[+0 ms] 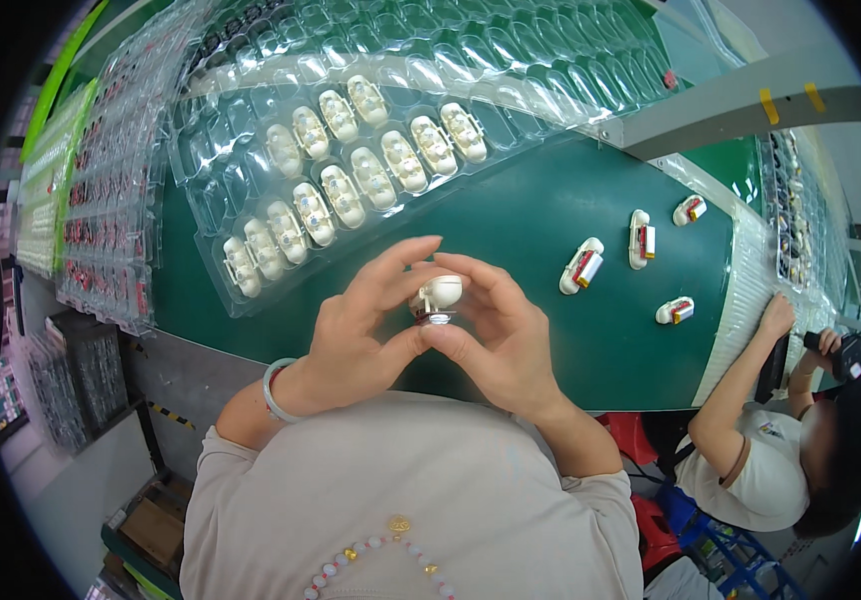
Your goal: The person inserts small cylindrical batteries into white plastic electronic housings at a green workbench. They pick up a housing, insert a battery, and place the completed unit into a clear plastic tray. The process is repeated continuously throughout the clip.
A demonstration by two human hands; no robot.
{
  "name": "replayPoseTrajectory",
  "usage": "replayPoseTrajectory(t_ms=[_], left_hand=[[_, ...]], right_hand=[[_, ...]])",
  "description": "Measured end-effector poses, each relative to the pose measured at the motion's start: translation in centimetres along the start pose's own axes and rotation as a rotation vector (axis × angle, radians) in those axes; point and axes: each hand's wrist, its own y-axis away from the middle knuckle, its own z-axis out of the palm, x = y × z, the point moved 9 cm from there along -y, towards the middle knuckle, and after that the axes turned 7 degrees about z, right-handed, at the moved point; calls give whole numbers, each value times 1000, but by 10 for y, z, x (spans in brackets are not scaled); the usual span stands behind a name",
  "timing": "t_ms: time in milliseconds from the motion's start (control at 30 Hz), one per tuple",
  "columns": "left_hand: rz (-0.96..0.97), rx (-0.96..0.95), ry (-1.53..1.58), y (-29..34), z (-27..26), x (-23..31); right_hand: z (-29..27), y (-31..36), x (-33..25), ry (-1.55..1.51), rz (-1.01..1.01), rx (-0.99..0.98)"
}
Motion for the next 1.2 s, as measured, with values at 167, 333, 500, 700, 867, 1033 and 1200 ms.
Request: replayPoseTrajectory(t_ms=[167, 333, 500, 700, 867, 1033, 1200], left_hand=[[110, -32, -83, -2, 8, 9], [163, -89, -79, 0, 19, 7], [222, -142, -42, 1, 30, 12], [211, -146, -21, -6, 33, 17], [222, -237, -206, -8, 40, 6], [-99, -373, 199, -4, 64, -9], [85, -359, -154, -13, 32, 7]], right_hand=[[-9, 10, -1, 73, -97, 28], [-17, 24, 4, 131, -127, 95], [-19, 35, -6, 244, -245, 123], [-24, 39, -6, 104, -227, 179], [-31, 37, -1, 0, -228, 238], [-57, 58, 18, -128, 60, 408], [-138, 99, 12, 192, 80, 673]])
